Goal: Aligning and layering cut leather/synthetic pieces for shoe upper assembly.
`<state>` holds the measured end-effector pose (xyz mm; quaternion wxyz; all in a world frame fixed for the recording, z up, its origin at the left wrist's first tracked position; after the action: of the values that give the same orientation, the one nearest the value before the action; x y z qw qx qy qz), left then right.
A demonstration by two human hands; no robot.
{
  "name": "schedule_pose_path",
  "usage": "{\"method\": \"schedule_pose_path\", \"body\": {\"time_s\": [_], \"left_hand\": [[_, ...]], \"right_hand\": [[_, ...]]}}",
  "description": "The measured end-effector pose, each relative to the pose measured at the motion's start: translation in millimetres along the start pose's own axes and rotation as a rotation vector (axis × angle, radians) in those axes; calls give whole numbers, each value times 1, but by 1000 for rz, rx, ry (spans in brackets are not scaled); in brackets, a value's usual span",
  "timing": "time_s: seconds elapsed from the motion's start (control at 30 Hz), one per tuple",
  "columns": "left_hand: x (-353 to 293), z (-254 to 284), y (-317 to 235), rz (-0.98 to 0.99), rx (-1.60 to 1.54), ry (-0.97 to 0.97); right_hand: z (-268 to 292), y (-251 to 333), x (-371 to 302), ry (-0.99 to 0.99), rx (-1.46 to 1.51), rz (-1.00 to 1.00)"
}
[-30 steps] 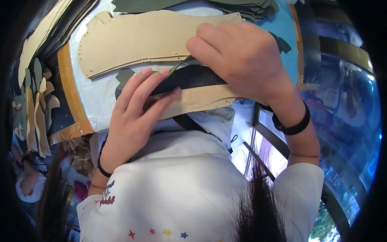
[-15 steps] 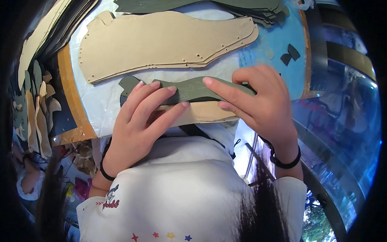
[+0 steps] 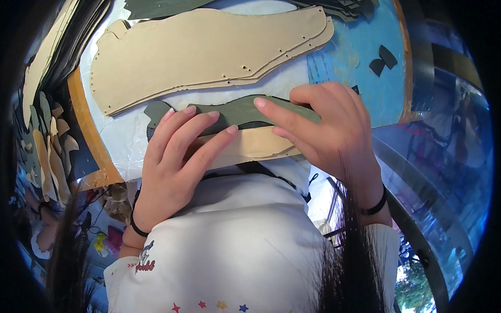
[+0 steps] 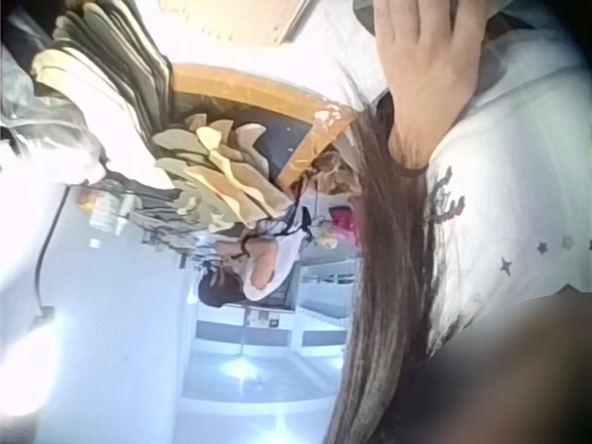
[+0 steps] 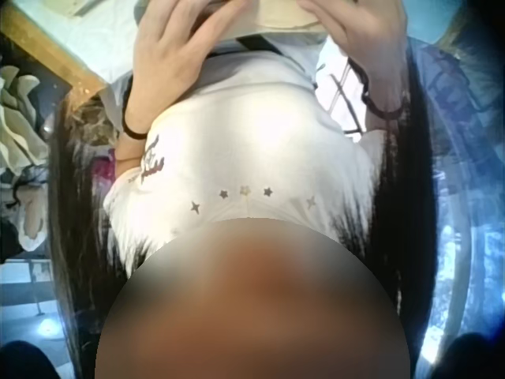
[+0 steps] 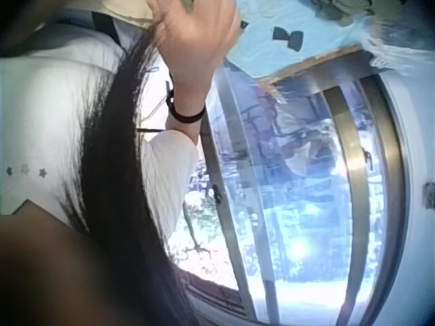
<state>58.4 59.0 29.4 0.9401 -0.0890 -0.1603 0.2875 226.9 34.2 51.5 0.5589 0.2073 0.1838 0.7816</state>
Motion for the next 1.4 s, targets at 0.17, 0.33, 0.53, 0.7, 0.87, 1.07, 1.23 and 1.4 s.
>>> {"method": "schedule_pose_path", "body": {"time_s": [0.17,0.33,0.53,0.7,0.87,1.07,1.23,1.4], "left_hand": [[1,-2,-2,-7,31,25],[3,-1,-12,7,158,86],[28,-6,-30,-178,2,-24],[31,-14,-26,-120,-128,74],[34,-17,-29,-107,-79,129],[40,-18,-39,-149,78,78],[44,-17,-42,-158,185,33],[44,-17,-43,-135,200,21]], "right_hand": [[-2,-3,0,3,18,0],[-2,-1,3,-5,26,15],[2,-4,3,-34,39,7],[21,-24,-11,-184,86,-67],[42,-37,-32,-40,-16,61],[43,-52,-39,-103,209,53],[35,-57,-42,-125,169,65],[30,-57,-43,-99,133,69]]}}
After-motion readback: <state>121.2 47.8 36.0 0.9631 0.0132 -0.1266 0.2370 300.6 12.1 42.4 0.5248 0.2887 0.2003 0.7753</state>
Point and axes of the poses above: each hand's wrist, its own x-axis towards the middle knuckle, its own z-axis out of the back of the hand, y = z × x, the point moved 9 cm from there along x, towards the middle knuckle, and after that the axes turned 13 degrees about x, right-handed, at the moved point
